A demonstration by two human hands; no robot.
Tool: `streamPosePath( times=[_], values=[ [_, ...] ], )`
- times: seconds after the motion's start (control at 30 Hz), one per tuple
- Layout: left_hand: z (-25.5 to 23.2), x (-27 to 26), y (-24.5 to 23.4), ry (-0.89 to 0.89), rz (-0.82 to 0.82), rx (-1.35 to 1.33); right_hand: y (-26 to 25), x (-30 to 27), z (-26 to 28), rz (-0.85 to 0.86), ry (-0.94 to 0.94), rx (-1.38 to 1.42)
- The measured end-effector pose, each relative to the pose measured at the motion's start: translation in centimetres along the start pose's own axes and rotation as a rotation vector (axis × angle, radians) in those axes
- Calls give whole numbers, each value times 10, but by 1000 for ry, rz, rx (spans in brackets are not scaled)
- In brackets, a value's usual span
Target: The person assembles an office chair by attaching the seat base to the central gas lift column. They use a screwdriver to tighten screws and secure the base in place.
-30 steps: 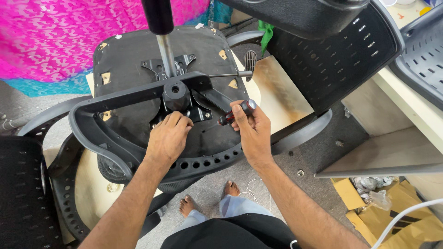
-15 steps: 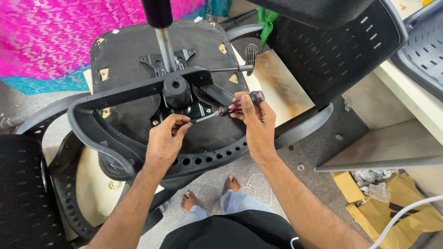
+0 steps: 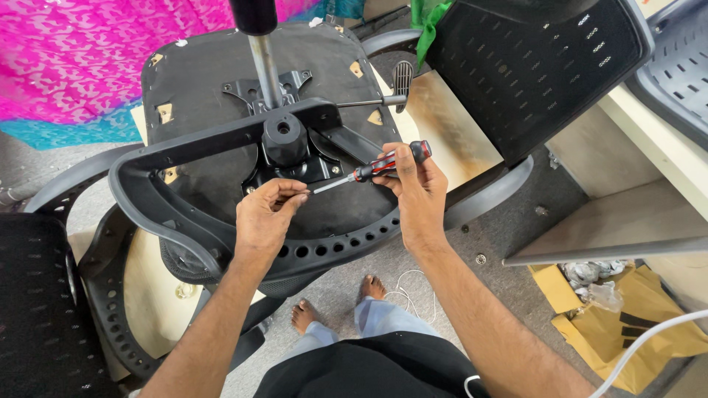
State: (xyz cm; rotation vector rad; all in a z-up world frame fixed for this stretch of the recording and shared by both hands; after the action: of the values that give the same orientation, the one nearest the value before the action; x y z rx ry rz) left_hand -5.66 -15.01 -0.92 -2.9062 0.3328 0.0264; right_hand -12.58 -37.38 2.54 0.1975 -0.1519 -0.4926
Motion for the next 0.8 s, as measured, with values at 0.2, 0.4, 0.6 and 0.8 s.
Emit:
streamPosePath(
  times=[0.2,0.4,0.6,0.8],
  values=[
    [0,-1,0,-49,43,-133,-2,-3,0,-34,18,36],
    [-7,-3,-2,-138,31,-93,-2,-5,-1,-53,30,42],
    [-9,-4,-2,-116,38,-99,-3,-6,-4,-76,34,67],
    [-3,-3,-1,-70,46,-163,-5,-8,-7,-88,42,77]
  ],
)
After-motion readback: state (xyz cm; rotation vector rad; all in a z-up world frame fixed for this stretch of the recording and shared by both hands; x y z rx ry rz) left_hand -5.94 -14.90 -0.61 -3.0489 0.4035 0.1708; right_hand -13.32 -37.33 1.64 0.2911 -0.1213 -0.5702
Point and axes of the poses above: each hand's wrist, its own x-axis towards the middle knuckle, its own y-axis out of the palm, z = x × y, the point moved 3 cm from there along x, towards the middle knuckle, and after that the axes turned 6 degrees about -x, right-handed, at the moved point
